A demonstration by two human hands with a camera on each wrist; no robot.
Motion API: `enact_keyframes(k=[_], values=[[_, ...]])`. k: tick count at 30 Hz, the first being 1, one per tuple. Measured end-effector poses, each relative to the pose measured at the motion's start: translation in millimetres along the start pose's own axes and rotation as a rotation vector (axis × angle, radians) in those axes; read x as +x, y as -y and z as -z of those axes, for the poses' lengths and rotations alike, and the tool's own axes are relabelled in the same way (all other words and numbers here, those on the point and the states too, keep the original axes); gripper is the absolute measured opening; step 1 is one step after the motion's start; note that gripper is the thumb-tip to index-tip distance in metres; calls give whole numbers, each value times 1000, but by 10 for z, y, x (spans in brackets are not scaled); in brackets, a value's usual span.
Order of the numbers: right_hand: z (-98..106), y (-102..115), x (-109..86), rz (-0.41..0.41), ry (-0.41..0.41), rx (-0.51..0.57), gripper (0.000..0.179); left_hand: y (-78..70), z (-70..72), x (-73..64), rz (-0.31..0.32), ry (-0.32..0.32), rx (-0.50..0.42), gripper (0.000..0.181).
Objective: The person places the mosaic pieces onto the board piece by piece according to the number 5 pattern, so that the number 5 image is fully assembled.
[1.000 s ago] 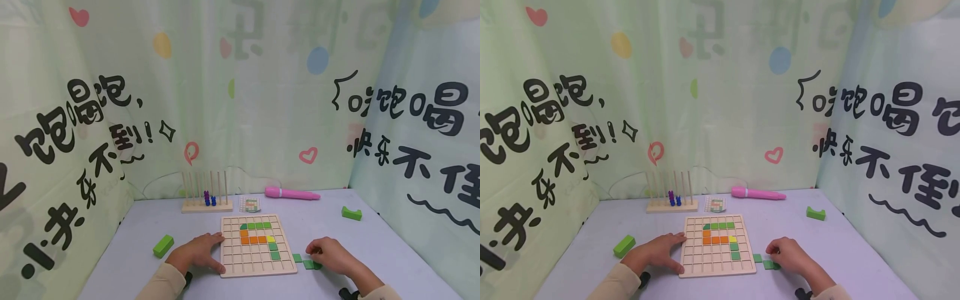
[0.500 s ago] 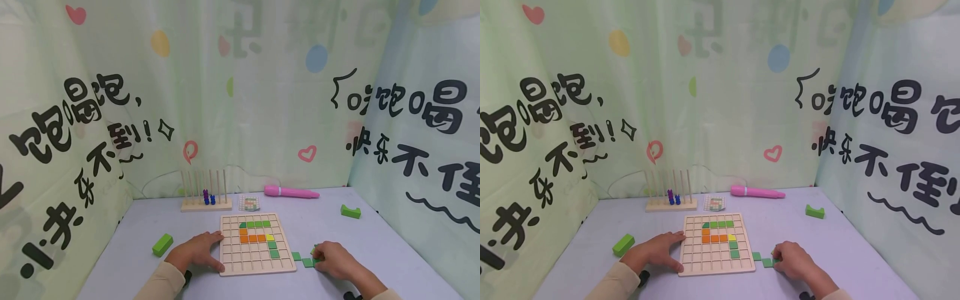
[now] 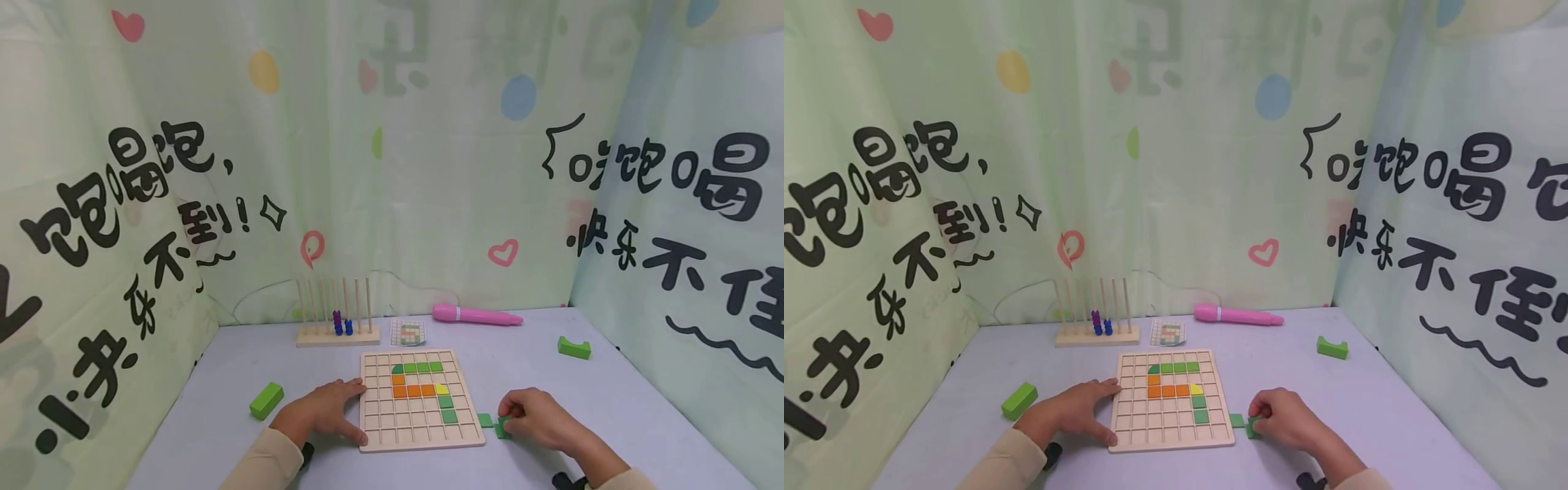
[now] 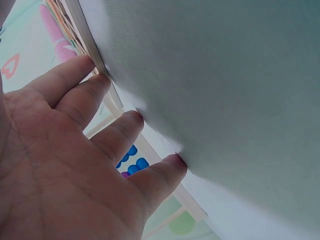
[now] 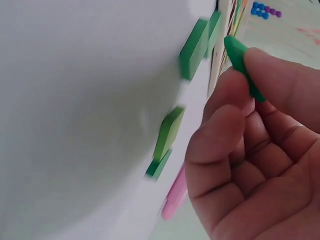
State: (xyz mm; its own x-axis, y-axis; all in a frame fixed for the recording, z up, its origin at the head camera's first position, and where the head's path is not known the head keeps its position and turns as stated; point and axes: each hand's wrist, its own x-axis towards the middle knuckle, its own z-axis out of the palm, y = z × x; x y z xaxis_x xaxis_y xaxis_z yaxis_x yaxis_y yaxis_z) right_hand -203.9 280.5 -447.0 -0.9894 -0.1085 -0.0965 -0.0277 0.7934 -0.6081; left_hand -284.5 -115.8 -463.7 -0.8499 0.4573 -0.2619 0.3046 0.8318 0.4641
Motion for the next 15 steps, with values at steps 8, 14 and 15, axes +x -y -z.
enact_keyframes(k=[8, 14, 15], values=[[-161, 195, 77, 87, 95, 117, 14, -37, 25, -40, -2, -3, -5, 95], [-310, 349, 149, 85, 132, 136, 14, -40, 28, -67, -23, -11, 10, 95], [-327, 377, 156, 85, 136, 141, 13, -38, 27, -69, -26, -12, 12, 95]])
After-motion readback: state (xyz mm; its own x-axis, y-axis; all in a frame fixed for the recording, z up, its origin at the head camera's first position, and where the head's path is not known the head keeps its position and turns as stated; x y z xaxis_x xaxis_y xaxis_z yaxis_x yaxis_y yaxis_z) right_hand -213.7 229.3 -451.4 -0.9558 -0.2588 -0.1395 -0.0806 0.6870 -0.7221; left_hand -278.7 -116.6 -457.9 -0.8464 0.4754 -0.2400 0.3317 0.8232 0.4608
